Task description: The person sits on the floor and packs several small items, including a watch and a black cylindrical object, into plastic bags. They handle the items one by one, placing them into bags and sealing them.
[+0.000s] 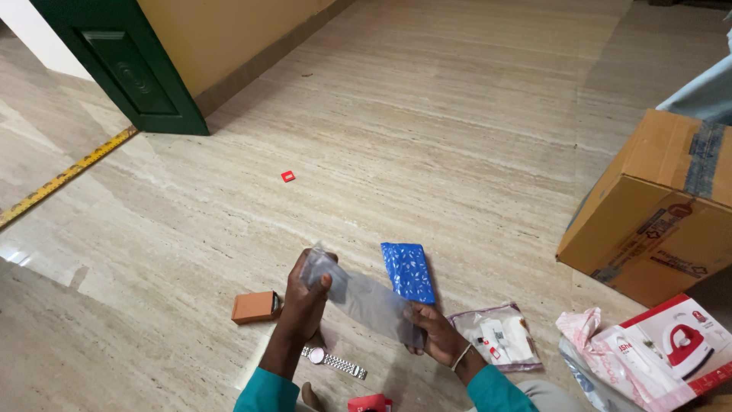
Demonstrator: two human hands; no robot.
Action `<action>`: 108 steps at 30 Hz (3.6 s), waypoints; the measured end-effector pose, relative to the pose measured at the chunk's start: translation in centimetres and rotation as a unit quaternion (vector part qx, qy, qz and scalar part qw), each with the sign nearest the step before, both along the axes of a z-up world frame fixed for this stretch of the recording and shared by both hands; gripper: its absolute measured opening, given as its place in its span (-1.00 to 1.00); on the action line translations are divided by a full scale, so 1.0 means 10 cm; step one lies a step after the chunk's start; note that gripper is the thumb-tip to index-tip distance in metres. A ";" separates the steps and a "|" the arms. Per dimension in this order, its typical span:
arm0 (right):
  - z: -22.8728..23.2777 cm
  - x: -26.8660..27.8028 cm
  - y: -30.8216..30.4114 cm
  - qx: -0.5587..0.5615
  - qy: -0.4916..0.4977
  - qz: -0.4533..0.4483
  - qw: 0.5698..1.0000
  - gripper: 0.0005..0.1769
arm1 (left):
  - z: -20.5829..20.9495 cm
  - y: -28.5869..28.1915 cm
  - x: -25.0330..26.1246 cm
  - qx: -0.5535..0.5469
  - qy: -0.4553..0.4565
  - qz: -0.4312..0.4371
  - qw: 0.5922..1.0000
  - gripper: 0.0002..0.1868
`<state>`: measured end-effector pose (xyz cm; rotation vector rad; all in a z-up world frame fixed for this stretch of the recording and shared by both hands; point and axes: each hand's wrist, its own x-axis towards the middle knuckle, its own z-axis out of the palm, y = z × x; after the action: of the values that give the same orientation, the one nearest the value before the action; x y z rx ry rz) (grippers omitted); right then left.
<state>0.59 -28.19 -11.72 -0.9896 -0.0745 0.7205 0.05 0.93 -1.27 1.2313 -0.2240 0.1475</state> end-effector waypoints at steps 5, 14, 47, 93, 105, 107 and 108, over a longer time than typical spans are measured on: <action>-0.17 0.06 0.01 0.000 -0.003 0.003 1.000 -0.60 | 0.29 -0.10 -0.05 0.058 0.031 -0.019 0.998 -0.20; -0.38 -0.04 0.15 0.037 0.049 -0.029 0.998 -0.65 | 0.29 -0.26 -0.06 0.106 0.092 -0.158 0.977 0.12; -0.43 0.38 -0.36 -0.772 -0.296 -0.032 0.561 0.28 | -0.87 -0.46 0.06 0.519 0.090 -0.134 0.840 -0.64; -0.53 1.31 -0.07 -0.771 -0.355 0.006 0.529 0.08 | -0.84 -0.10 0.14 0.748 0.015 -0.025 0.663 -0.73; -0.49 0.07 0.29 -0.528 -0.485 0.055 0.695 -0.45 | -0.42 0.44 0.16 0.792 0.170 0.067 0.583 -0.50; -0.62 -0.20 0.52 -0.507 -0.501 0.111 0.693 -0.53 | -0.46 0.43 0.05 0.792 0.191 0.048 0.579 -0.50; -0.67 -0.30 0.64 -0.498 -0.518 0.136 0.682 -0.54 | -0.46 0.43 0.04 0.789 0.191 0.047 0.582 -0.49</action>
<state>-2.36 -21.84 -18.40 -2.4194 -0.9243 0.3210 0.42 5.21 -5.89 3.0492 0.2040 -0.3516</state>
